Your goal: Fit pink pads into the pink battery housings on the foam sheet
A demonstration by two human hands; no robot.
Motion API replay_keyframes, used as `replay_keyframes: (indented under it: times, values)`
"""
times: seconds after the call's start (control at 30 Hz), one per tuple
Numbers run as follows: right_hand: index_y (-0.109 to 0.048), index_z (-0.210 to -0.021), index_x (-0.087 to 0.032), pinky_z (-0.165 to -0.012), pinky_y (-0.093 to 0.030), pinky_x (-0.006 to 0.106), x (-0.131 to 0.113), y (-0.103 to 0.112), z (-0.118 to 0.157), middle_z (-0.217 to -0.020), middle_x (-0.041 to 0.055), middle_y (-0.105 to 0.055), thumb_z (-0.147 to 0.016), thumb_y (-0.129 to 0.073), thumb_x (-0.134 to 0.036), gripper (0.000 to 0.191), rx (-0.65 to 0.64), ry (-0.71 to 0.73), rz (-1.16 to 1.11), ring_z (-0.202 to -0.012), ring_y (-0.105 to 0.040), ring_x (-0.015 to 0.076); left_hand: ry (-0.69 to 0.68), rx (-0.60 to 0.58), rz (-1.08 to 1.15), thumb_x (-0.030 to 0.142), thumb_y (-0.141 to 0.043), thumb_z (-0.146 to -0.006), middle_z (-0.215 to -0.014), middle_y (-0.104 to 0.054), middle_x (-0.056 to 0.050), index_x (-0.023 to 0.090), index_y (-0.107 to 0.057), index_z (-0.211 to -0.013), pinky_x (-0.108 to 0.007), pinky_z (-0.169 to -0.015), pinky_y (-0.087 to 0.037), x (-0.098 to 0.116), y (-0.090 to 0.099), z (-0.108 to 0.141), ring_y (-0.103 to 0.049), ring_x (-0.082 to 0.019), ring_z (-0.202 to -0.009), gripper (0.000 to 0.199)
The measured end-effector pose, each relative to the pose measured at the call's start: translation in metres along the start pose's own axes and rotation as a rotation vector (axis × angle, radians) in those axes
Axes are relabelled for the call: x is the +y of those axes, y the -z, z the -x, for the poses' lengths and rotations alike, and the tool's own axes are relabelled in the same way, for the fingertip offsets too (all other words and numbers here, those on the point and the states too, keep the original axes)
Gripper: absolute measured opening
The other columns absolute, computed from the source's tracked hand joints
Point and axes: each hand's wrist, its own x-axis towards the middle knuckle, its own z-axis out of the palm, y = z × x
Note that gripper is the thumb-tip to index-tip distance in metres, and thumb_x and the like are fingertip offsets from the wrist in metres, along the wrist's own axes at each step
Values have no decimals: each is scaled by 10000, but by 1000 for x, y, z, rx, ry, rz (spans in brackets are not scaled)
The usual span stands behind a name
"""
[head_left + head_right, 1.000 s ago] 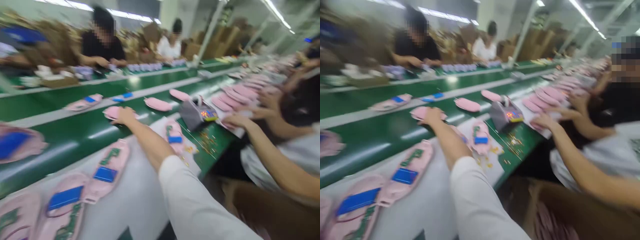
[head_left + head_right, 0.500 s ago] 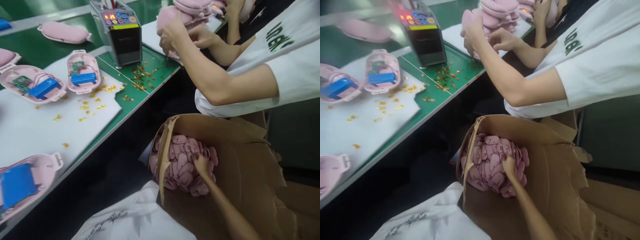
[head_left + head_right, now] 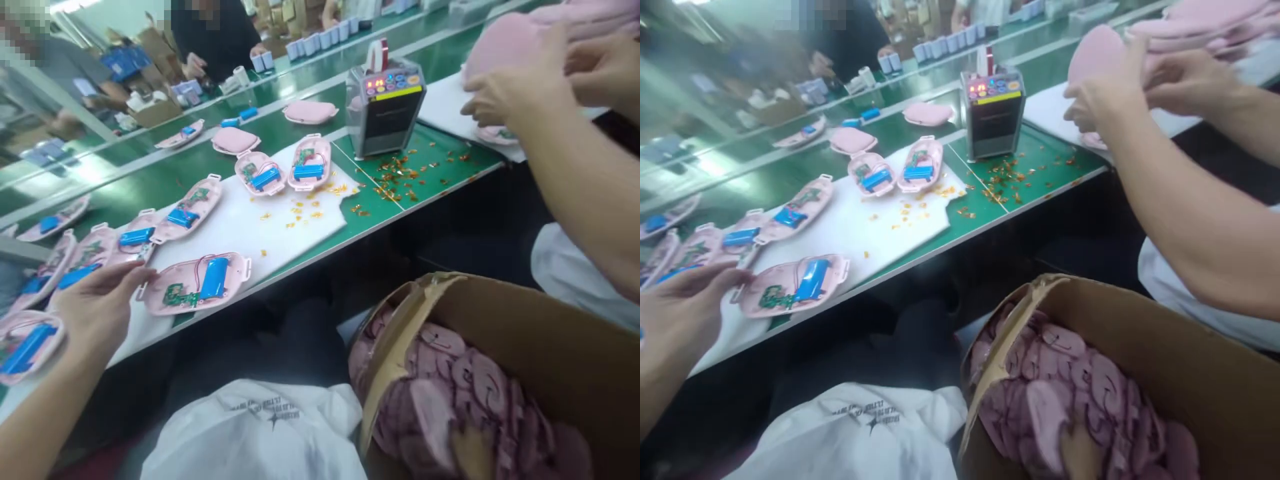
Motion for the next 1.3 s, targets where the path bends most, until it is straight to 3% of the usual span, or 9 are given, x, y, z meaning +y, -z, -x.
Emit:
replay_keyframes:
  times: [0.1, 0.2, 0.37, 0.53, 0.67, 0.77, 0.9, 1.17, 1.3]
  values:
    - [-699, -897, -196, -546, -542, 264, -48, 52, -26, -793, 92, -702, -903, -468, -548, 421, 65, -23, -59, -663, -661, 213, 68, -64, 155, 299, -696, -615, -653, -693, 25, 142, -701, -722, -312, -775, -598, 2, 3, -11, -666, -158, -688, 190]
    - [-659, -1036, -187, -723, -564, 243, -151, 72, -76, -956, 82, -731, -906, -525, -427, 304, -11, 157, -168, -836, -711, 196, 1, -229, 274, 410, -667, -631, -649, -696, 15, 151, -679, -751, -270, -609, -586, -9, 3, -23, -658, -153, -601, 286]
    - [-676, -971, -190, -730, -516, 222, -353, 6, -148, -907, 37, -732, -967, -497, -262, 193, -48, 931, -74, -793, -689, 147, -150, -475, 513, 410, -659, -799, -649, -694, -18, 156, -688, -813, -203, -451, -503, -40, 24, -38, -648, -143, -503, 256]
    - [-683, -900, -177, -595, -436, 249, -474, -72, -151, -741, 29, -694, -988, -473, -219, 231, 66, 1332, 17, -656, -632, 137, -648, -225, 433, 321, -620, -939, -971, -687, -78, 224, -749, -863, -311, -776, -597, -49, 38, -44, -686, -179, -857, 178]
    - [-674, -928, -182, -610, -455, 249, -510, -93, -141, -773, 24, -703, -988, -475, -194, 208, -32, 1361, -51, -653, -631, 132, -649, -82, 448, 271, -631, -933, -1173, -633, -93, 238, -748, -860, -415, -972, -538, -52, 31, -43, -601, -236, -1136, 142]
    - [-671, -930, -189, -618, -469, 245, -516, -96, -144, -850, 28, -723, -979, -503, -211, 177, -91, 1314, -50, -699, -658, 140, -291, -181, 764, 275, -699, -882, -1040, -679, -76, 212, -701, -920, -320, -776, -597, -58, 20, -42, -682, -199, -930, 73]
    - [-676, -918, -201, -641, -467, 251, -516, -100, -153, -855, 13, -724, -973, -509, -265, 187, -167, 1217, 0, -724, -660, 145, 208, -531, 1091, 329, -852, -701, -923, -712, -46, 209, -535, -1117, -264, -561, -575, -61, 14, -45, -711, -197, -695, 537]
    - [-691, -973, -216, -745, -492, 319, -532, -128, -150, -951, 32, -734, -821, -645, -372, 222, -444, 956, 112, -855, -679, 224, 239, -614, 1030, 420, -830, -686, -853, -725, -62, 171, -591, -1040, -245, -518, -534, -60, 14, -49, -696, -203, -651, 495]
    - [-698, -970, -216, -819, -512, 353, -542, -135, -141, -985, 48, -734, -760, -688, -301, 227, -547, 832, 184, -925, -682, 251, 182, -612, 871, 478, -785, -683, -1025, -722, -110, 151, -635, -1051, -313, -641, -593, -62, 13, -52, -713, -271, -852, 515]
